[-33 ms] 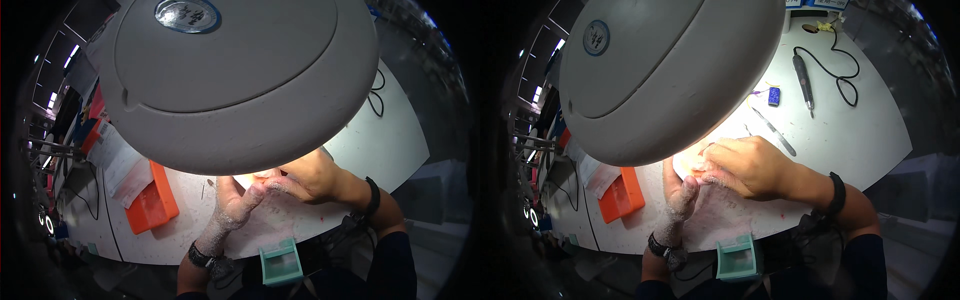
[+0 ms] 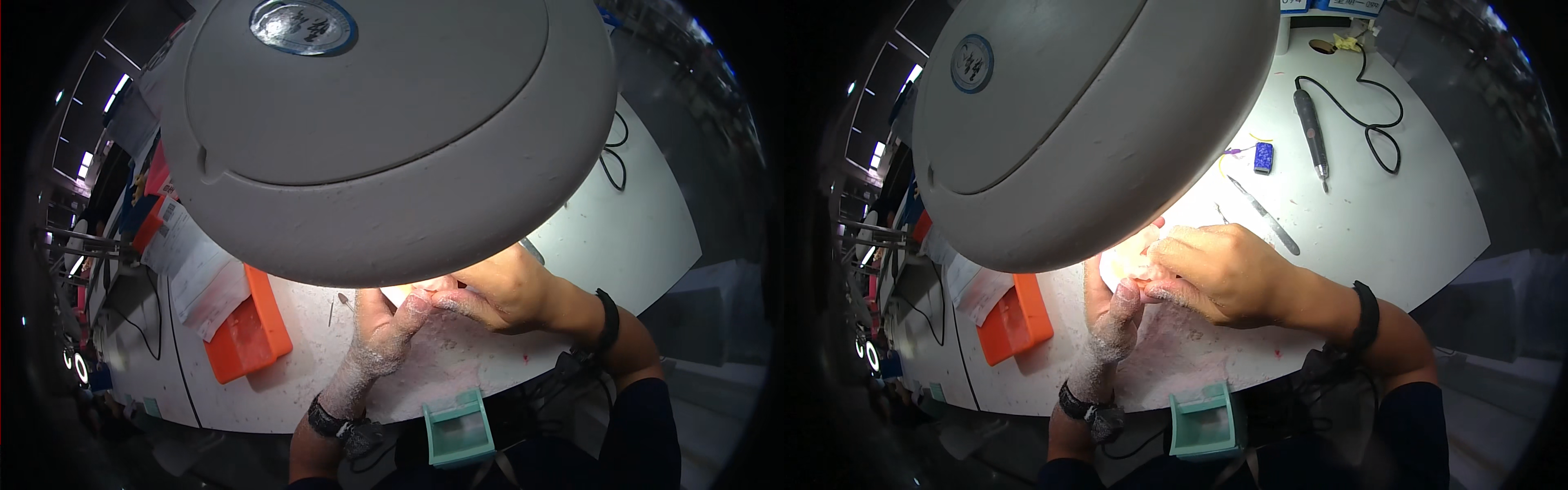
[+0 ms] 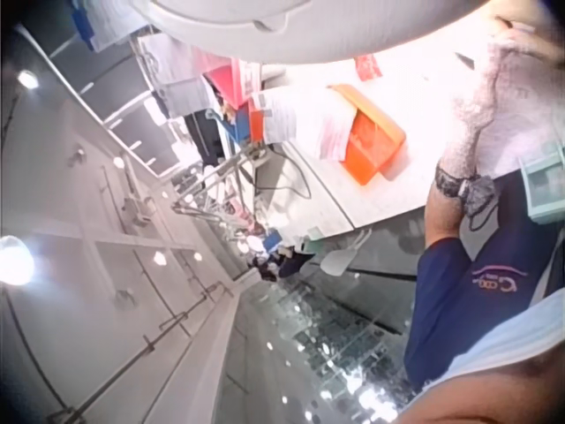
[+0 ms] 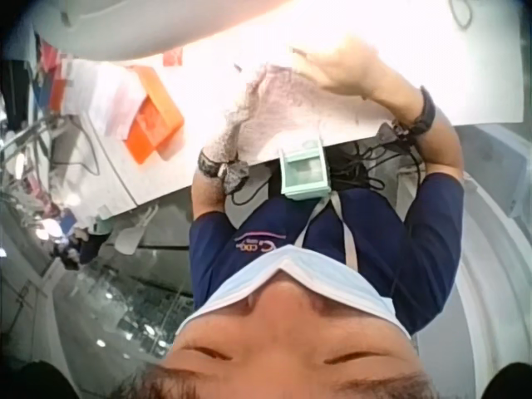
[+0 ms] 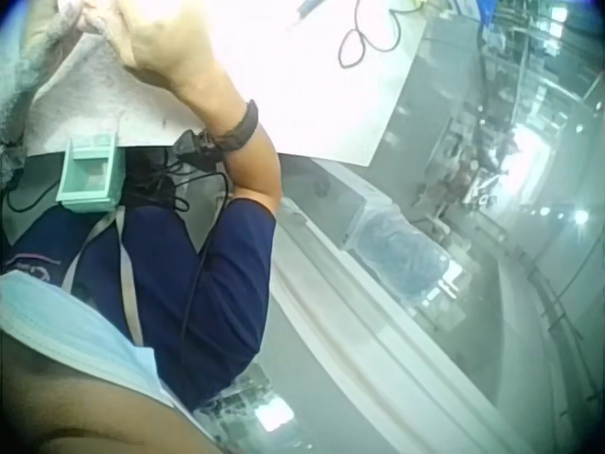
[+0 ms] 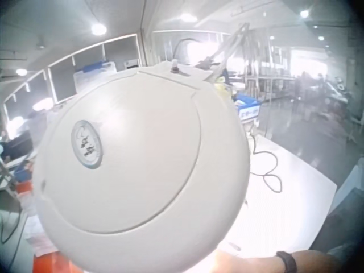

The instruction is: The recorder is sanding and shaping a dental prosthetic (denture) using a rotary tool at a workbench.

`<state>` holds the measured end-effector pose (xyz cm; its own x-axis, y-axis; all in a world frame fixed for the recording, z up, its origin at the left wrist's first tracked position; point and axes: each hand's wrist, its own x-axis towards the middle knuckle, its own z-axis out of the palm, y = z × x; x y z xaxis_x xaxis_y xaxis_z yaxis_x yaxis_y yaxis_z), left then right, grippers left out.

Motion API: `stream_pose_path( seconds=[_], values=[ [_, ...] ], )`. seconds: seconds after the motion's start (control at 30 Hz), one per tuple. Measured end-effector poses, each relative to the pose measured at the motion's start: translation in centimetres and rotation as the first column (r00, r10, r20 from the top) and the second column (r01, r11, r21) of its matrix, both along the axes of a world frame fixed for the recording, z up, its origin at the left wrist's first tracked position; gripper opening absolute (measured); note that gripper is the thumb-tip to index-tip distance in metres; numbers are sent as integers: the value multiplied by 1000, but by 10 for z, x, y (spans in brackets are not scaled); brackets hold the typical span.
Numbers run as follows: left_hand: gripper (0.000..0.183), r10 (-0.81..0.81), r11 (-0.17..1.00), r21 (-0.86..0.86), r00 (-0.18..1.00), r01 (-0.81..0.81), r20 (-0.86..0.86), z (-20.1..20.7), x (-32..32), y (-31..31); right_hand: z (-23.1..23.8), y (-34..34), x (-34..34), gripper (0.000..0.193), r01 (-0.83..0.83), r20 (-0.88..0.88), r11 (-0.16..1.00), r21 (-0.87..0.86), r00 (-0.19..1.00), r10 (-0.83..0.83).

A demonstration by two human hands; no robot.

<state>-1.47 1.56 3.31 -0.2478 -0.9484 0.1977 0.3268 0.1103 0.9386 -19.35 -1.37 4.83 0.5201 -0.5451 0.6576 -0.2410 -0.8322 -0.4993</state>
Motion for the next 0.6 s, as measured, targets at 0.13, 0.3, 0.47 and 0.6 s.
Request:
stream_pose_path(
  seconds=[0.13, 0.3, 0.47, 0.6],
  values=[
    [66, -94, 993, 73, 993, 89, 73, -5, 5, -3, -7, -2, -2, 15, -6, 18, 999, -35, 1000, 7],
    [73, -98, 990, 99, 995, 99, -16, 1, -1, 0, -9, 1, 5, 10, 44, 101, 993, -109, 994, -33],
    [68, -98, 992, 72, 995, 100, -33, -3, 1, -4, -10, 5, 7, 9, 102, 105, 988, -113, 990, -90],
    [67, -96, 985, 136, 994, 102, -49, 2, -2, -2, -13, 7, 8, 11, 169, 88, 976, -136, 984, -158]
  ],
)
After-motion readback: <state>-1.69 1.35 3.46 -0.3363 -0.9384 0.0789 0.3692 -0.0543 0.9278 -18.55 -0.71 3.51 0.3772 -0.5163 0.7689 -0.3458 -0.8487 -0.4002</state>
